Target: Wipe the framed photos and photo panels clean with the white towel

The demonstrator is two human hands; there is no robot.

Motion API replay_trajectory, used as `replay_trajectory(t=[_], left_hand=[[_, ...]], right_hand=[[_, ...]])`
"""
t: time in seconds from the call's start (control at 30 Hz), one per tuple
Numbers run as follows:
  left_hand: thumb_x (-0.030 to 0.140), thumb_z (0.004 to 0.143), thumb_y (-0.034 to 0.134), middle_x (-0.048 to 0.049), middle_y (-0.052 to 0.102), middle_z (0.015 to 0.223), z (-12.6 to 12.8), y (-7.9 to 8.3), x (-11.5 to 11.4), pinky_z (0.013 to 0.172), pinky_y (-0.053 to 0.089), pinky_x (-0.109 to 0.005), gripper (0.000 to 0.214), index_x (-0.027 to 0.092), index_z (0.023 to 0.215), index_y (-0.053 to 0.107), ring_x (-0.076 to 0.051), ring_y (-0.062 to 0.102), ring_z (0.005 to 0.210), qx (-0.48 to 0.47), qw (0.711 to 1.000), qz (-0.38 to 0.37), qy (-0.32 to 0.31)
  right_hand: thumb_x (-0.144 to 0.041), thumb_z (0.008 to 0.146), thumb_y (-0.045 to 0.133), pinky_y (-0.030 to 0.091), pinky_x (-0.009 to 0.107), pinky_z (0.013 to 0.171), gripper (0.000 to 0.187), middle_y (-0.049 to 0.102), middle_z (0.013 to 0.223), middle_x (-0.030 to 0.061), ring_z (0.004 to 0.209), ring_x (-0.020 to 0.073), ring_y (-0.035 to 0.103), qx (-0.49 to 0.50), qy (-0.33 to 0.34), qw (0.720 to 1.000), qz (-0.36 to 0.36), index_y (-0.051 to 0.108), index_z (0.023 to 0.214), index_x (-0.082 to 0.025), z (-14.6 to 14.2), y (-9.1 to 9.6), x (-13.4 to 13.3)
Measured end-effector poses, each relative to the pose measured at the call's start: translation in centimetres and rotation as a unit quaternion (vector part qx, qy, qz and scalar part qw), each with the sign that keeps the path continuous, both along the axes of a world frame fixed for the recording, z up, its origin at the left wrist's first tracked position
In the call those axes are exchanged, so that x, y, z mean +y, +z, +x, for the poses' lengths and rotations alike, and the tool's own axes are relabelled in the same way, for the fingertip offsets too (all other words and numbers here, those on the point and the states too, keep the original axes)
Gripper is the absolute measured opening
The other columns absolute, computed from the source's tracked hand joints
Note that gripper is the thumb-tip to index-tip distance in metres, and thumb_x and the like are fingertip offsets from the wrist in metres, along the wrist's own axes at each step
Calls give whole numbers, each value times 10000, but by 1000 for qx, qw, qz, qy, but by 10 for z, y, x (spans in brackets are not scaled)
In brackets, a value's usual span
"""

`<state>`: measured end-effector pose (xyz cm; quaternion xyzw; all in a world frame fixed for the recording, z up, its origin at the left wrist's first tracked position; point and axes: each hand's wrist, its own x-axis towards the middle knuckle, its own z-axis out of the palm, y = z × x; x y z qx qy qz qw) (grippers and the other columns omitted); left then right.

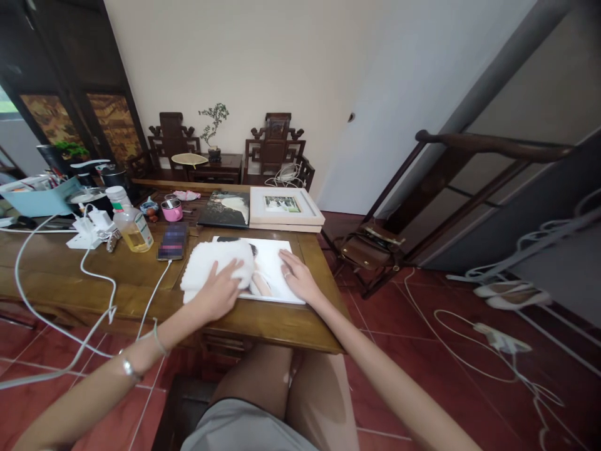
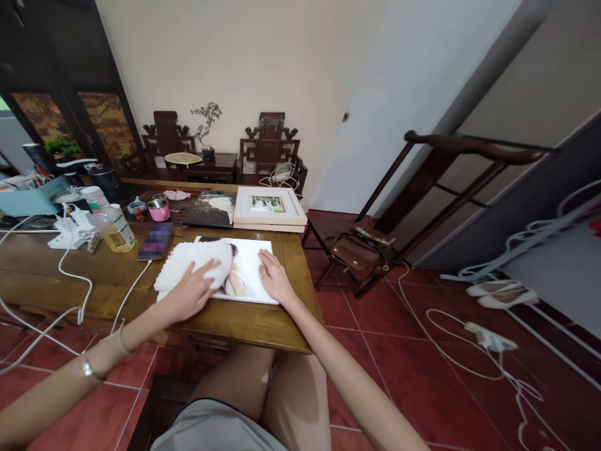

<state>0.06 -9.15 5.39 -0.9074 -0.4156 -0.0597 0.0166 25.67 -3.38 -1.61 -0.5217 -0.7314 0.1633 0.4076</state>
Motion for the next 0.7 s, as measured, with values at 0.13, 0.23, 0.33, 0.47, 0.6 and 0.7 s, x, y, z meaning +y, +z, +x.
replay_trajectory(t=[0.13, 0.23, 0.33, 0.47, 0.6, 0.7], left_hand=[[246, 979, 309, -125, 361, 1465, -8, 9, 75, 1100, 204, -554, 338, 141, 1148, 582, -247, 243, 1395, -1, 1000, -9, 15], [261, 983, 321, -150, 386, 1445, -10, 10, 107, 1099, 194, -545, 338, 110, 1143, 578, -257, 252, 1386, 1, 1000, 1, 29], [238, 975, 322, -161, 352, 1463, -10, 7, 102, 1106, 174, -547, 336, 95, 1123, 587, -264, 247, 1387, 5, 999, 7, 31], [186, 940, 339, -146, 309, 1488, -6, 2, 49, 1110, 175, -565, 317, 109, 1051, 626, -278, 226, 1398, 24, 999, 4, 24], [110, 885, 360, -139, 308, 1489, -1, -1, -26, 1111, 173, -587, 307, 130, 959, 658, -286, 201, 1408, 25, 1000, 3, 3], [100, 876, 380, -126, 296, 1497, 0, -1, -56, 1122, 180, -562, 287, 143, 934, 657, -274, 184, 1414, 13, 999, 2, -29]], right_hand=[[-234, 837, 460, 275, 478, 1137, 434, 531, 1361, 75, 1315, 241, 420, 3, 0, 1000, -5, 583, 1253, -204, 0, 2, -1], [-237, 844, 448, 280, 470, 1136, 432, 528, 1362, 93, 1311, 242, 426, -2, 0, 1000, -6, 587, 1249, -183, 0, 4, -2], [-237, 845, 440, 282, 472, 1135, 433, 527, 1362, 100, 1308, 243, 430, -5, -1, 1000, -6, 587, 1247, -173, -1, 4, -2], [-235, 845, 434, 285, 470, 1133, 434, 530, 1358, 110, 1308, 245, 430, -5, -8, 1000, 0, 590, 1242, -154, -2, 2, -1], [-232, 838, 452, 290, 475, 1131, 431, 537, 1354, 85, 1309, 243, 431, 3, -1, 1000, 6, 588, 1245, -187, -2, 1, 0], [-237, 844, 441, 291, 475, 1130, 434, 532, 1357, 102, 1310, 248, 428, -1, -1, 1000, 5, 588, 1246, -166, -1, 1, -1]])
